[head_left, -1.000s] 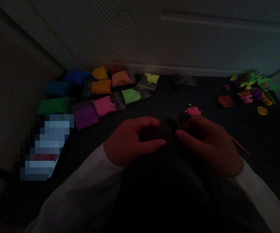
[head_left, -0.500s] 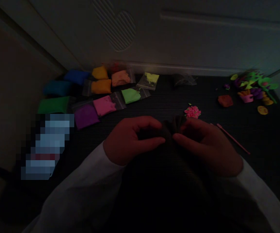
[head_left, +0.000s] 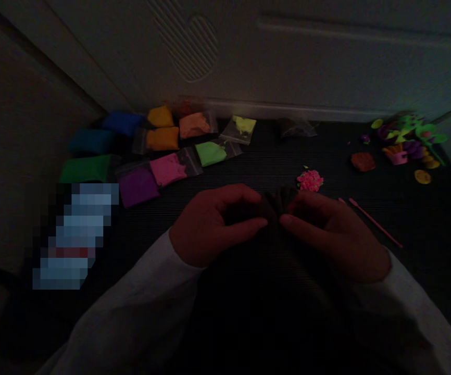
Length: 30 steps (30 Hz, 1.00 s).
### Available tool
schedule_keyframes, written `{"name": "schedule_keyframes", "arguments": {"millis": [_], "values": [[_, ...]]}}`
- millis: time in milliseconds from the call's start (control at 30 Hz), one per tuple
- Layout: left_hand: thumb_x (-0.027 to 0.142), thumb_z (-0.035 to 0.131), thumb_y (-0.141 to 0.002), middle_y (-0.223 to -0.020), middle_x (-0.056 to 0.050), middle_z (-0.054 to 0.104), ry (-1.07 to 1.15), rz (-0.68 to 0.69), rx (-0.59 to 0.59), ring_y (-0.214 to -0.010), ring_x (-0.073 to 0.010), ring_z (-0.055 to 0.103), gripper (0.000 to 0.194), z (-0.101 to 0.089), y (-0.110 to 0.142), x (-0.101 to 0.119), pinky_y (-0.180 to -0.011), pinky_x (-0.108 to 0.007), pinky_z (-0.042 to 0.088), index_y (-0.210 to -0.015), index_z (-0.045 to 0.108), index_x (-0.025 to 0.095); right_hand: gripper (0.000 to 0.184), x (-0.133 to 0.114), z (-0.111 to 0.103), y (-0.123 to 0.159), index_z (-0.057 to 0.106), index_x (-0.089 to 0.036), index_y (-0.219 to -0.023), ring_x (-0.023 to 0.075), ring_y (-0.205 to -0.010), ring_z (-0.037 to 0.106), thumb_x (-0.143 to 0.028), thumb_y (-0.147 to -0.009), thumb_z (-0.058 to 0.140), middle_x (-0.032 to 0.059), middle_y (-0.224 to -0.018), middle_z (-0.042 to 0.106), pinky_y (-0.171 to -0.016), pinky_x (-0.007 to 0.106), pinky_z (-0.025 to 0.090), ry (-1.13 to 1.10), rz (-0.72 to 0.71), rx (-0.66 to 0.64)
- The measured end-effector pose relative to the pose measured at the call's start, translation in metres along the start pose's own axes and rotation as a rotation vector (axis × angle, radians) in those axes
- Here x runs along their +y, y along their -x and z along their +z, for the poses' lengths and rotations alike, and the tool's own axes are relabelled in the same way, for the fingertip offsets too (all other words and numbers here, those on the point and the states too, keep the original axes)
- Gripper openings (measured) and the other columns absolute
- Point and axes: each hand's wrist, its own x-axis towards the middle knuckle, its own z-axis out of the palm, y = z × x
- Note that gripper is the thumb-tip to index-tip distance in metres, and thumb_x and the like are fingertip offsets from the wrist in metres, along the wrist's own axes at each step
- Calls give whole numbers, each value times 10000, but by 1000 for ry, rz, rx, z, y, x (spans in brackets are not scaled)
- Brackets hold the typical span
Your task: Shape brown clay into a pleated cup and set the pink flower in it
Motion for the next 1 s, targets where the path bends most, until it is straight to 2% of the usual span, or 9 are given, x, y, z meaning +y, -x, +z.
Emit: {"name": "schedule_keyframes", "arguments": {"millis": [267,433,633,800,1000], "values": [[198,654,-693,-767,12,657,-38,13,30,-699,-146,608,93,3,0,3,-672,-264,480,-770,603,193,182,-2,3,-1,603,-228,-817,44,-697,603,-97,-716,679,-88,-717,609,-595,126,446,-126,17,-53],[189,649,-704,-790,16,660,-110,34,7,-700,-131,598,99,2,1,5,-706,-261,479,-794,608,193,237,-1,3,0,618,-230,-867,57,-709,619,-98,-690,704,-80,-744,639,-615,139,463,-78,7,-36],[199,635,-711,-799,4,659,-153,108,53,-715,-149,604,74,5,2,5,-711,-281,485,-776,601,209,222,1,3,3,615,-201,-967,121,-771,637,-229,-753,667,-17,-852,682,-682,229,501,107,-86,-5],[232,655,-709,-781,11,650,-84,86,55,-693,-153,600,130,3,6,5,-658,-280,486,-826,596,233,271,4,4,6,596,-196,-1026,164,-820,632,-283,-772,634,26,-911,680,-716,285,512,375,-195,96],[180,681,-702,-874,-33,658,-34,153,51,-766,-153,624,92,-2,4,6,-714,-284,502,-752,608,200,354,8,6,7,551,-128,-1116,142,-923,633,-219,-778,607,70,-1036,676,-837,231,502,578,-448,151]]}}
